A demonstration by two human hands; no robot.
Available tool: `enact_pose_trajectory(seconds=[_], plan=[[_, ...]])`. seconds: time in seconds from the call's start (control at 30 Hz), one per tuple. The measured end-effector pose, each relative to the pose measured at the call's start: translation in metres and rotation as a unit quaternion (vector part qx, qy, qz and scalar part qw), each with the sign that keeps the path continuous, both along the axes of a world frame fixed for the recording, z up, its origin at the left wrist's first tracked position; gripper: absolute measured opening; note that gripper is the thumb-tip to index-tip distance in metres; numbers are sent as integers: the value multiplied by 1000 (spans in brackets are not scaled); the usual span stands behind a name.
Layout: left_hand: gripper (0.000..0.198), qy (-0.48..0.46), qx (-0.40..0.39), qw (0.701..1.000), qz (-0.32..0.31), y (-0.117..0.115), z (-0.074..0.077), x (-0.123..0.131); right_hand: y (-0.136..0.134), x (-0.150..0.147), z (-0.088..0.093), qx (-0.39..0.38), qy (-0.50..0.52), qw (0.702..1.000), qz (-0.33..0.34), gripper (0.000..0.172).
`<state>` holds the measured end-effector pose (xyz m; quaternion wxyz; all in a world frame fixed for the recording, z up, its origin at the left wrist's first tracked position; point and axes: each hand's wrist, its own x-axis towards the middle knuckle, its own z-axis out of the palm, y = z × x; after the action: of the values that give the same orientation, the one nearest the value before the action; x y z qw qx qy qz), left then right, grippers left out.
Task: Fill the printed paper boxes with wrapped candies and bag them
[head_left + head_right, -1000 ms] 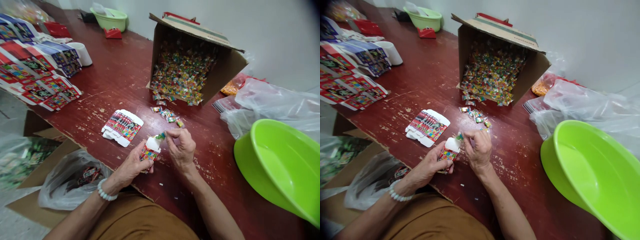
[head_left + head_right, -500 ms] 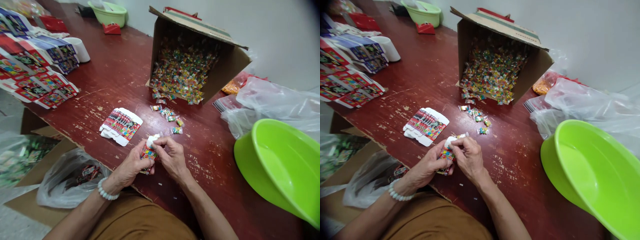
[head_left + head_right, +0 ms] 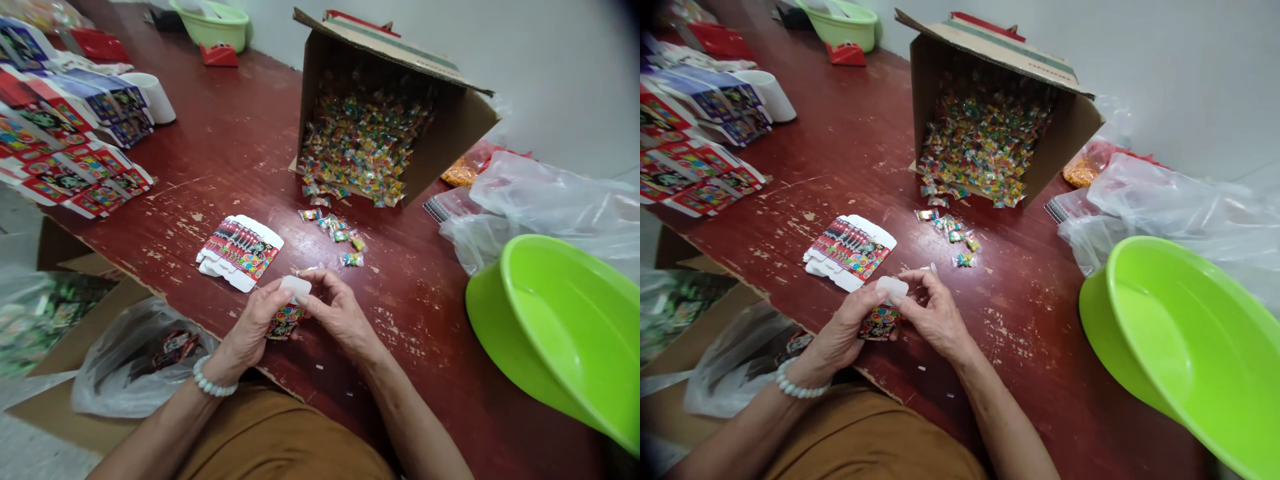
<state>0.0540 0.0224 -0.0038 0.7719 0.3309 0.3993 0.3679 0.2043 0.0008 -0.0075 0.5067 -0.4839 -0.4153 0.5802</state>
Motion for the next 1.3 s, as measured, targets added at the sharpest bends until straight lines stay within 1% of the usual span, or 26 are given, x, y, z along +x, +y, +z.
enact_pose_trajectory(seconds=[0.07, 0.13, 0.17, 0.23, 0.3, 0.33, 0.4, 0.5, 0.57, 0.63, 0.67, 0.73, 0.83, 0.9, 0.93, 0.97, 1.03, 1.1, 1.13, 1.17, 1.2, 1.23, 1.3], plan=[[36, 4, 7, 1000, -2, -1, -1, 0, 0, -1, 1, 48, -47, 998, -15, 16], [39, -10, -12, 1000, -13, -1, 1, -1, 1, 1, 2, 110, -98, 988, -38, 12], [41, -26, -34, 999, -20, -1, 2, -2, 1, 2, 3, 138, -117, 983, -33, 11], [47, -59, -79, 995, -31, 0, 5, -4, 1, 6, 8, 177, -142, 974, 16, 12], [49, -80, -107, 990, -37, 1, 7, -5, 1, 7, 14, 194, -158, 966, 65, 14], [50, -82, -114, 989, -40, 1, 7, -5, 2, 7, 16, 192, -159, 966, 74, 15], [55, -80, -118, 989, -46, 0, 7, -5, 2, 4, 18, 165, -134, 975, 66, 14], [63, -73, -112, 990, -46, -1, 4, -5, 4, -3, 16, 84, -63, 993, 48, 13], [68, -61, -100, 992, -42, -2, 2, -6, 7, -6, 14, 33, -23, 998, 50, 13], [70, -49, -87, 994, -41, -2, 0, -8, 9, -8, 12, 1, 9, 999, 54, 13], [71, -45, -84, 995, -42, -2, -1, -9, 9, -8, 12, -4, 15, 998, 54, 13], [67, -44, -84, 995, -37, -2, -1, -11, 8, -9, 11, 19, 0, 999, 46, 13], [48, -51, -108, 993, -4, 0, 1, -12, 2, -10, 10, 107, -71, 991, 49, 11], [35, -60, -131, 989, 21, 3, 3, -12, -4, -12, 6, 157, -130, 978, 51, 8], [30, -66, -140, 987, 36, 4, 4, -12, -6, -13, 3, 172, -164, 970, 54, 12], [25, -73, -146, 985, 53, 4, 4, -12, -9, -14, 1, 185, -197, 961, 57, 20], [22, -83, -147, 983, 74, 5, 4, -14, -12, -19, -5, 212, -266, 938, 72, 45], [29, -83, -148, 983, 74, 4, 3, -18, -14, -25, -9, 251, -333, 904, 99, 74], [34, -80, -145, 984, 73, 3, 3, -21, -14, -29, -10, 269, -367, 884, 106, 85], [39, -74, -136, 985, 78, 2, 2, -25, -13, -34, -12, 283, -401, 865, 107, 92], [42, -66, -123, 986, 89, 0, 1, -28, -13, -40, -12, 292, -433, 846, 106, 95], [43, -59, -108, 987, 104, -2, 0, -32, -12, -45, -13, 297, -458, 831, 107, 93], [44, -47, -87, 988, 119, -6, -1, -40, -10, -57, -12, 304, -479, 815, 121, 86]])
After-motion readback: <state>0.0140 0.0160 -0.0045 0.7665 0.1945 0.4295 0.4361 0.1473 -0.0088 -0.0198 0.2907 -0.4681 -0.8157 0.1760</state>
